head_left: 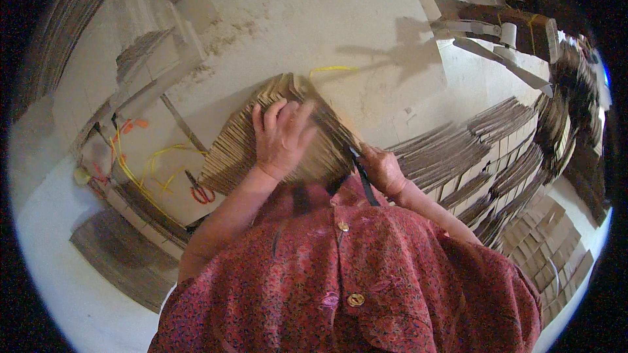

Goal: The person gathers flat cardboard pieces, aligns them into a stack, and wraps a yellow plastic strap around the bundle multiple times. They tighten the strap by hand, cut the excess with scissors, and place the finished bundle aside. The process repeats with additional cardboard pieces.

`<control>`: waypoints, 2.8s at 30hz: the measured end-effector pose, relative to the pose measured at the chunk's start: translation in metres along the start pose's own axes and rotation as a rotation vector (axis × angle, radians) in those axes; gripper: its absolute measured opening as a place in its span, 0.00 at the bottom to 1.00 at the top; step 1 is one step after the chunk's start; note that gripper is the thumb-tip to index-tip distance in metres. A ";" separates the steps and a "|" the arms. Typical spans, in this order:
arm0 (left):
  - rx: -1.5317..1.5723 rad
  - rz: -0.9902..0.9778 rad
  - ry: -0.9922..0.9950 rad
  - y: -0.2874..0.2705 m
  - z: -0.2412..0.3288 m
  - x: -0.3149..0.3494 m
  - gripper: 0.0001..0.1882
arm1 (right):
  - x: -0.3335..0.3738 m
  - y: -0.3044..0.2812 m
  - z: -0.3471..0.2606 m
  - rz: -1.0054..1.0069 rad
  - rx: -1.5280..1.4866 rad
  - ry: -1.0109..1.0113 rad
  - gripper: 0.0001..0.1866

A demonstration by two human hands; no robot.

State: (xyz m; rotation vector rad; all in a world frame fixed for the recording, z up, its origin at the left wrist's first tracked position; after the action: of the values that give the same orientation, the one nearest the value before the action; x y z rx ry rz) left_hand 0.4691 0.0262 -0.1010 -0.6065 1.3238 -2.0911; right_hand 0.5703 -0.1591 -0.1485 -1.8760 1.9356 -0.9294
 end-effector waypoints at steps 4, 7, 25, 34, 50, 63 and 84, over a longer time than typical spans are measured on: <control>-0.057 -0.019 -0.005 0.001 0.004 -0.004 0.26 | -0.009 -0.006 -0.012 -0.027 -0.099 -0.018 0.14; -0.051 -0.019 -0.012 0.000 0.004 -0.003 0.26 | -0.002 -0.009 0.003 0.031 -0.181 0.027 0.17; 0.007 -0.027 -0.013 0.000 0.001 -0.004 0.25 | -0.024 -0.013 -0.023 0.015 -0.003 -0.162 0.20; -0.029 -0.046 0.048 -0.003 0.010 -0.007 0.21 | -0.037 -0.016 -0.046 0.078 -0.035 -0.313 0.07; 0.046 -0.035 0.018 -0.014 0.011 -0.024 0.14 | -0.249 -0.123 -0.009 0.220 0.483 -0.227 0.37; 0.077 -0.047 -0.006 -0.009 0.006 -0.019 0.16 | -0.475 -0.118 0.090 0.172 0.932 -0.027 0.24; 0.104 -0.042 -0.021 -0.014 0.004 -0.020 0.15 | -0.407 -0.180 0.071 0.662 0.945 -0.243 0.30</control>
State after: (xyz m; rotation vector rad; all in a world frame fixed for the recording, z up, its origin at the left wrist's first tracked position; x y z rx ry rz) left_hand 0.4828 0.0422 -0.0876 -0.6151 1.1924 -2.1655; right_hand 0.7995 0.2271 -0.1819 -0.7082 1.4012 -1.0430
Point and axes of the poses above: each hand's wrist, its own x-axis away from the middle knuckle, its own y-axis out of the palm, z = x × y, the point moved 8 cm from there along -x, towards the middle knuckle, and after that the axes turned 14 degrees about -y, right-handed, at the moved point
